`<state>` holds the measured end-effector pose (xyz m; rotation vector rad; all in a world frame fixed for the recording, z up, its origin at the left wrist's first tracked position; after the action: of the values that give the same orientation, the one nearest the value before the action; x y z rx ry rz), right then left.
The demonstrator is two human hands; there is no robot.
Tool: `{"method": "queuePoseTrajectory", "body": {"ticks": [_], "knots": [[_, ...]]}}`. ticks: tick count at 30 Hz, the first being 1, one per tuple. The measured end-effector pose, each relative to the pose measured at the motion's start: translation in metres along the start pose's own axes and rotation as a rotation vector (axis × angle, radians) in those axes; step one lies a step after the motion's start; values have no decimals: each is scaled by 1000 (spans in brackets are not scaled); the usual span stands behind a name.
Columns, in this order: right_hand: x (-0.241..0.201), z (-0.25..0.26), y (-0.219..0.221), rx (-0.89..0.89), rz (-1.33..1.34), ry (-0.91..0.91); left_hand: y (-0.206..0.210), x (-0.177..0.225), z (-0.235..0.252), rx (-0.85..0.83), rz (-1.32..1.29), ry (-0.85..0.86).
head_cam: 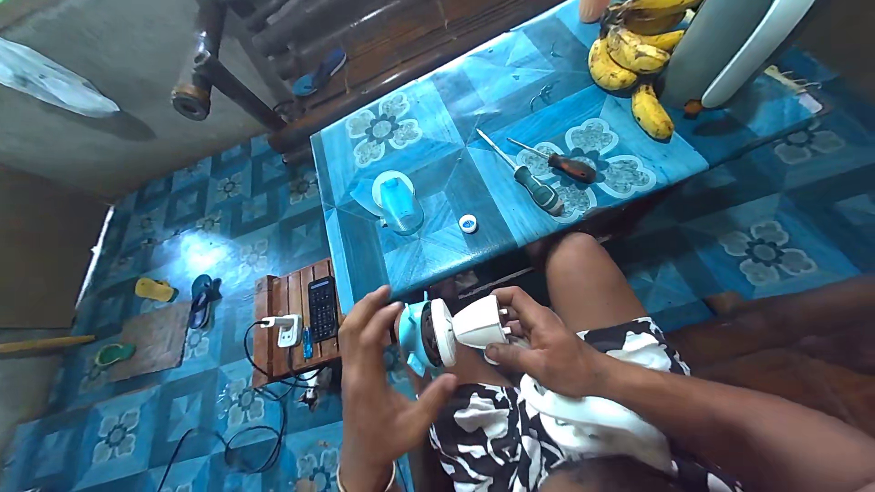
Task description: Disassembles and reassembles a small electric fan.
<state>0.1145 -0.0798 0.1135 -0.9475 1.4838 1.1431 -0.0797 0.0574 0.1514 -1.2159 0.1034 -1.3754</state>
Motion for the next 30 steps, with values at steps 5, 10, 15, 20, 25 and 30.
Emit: {"method": "queuePoseTrajectory", "body": {"ticks": [5,10,15,20,25,30], "knots": [[-6,-11,-6,-11,-165,-54,10,21,28,-357,370,230],[-3,-22,-12,-9,-157,-117,19,17,25,-354,234,207],[-5,-28,-12,9,-41,-72,24,14,20,-359,-34,32],[0,-35,-9,36,-48,-44,36,15,14,-354,-107,-13],[-3,-41,0,50,-233,-85,33,9,7,-353,-139,-7],[4,-48,11,114,-393,-143,34,-6,0,-347,-287,-28]]}}
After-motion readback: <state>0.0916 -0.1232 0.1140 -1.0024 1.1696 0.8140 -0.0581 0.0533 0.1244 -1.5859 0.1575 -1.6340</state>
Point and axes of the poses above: each hand's wrist, its own z-axis towards the middle knuckle, its own y-axis out of the palm, x = y × z, the point moved 1 cm from there along z, towards the middle knuckle, and after that the axes turned 7 degrees about z, right-handed, at the moved point
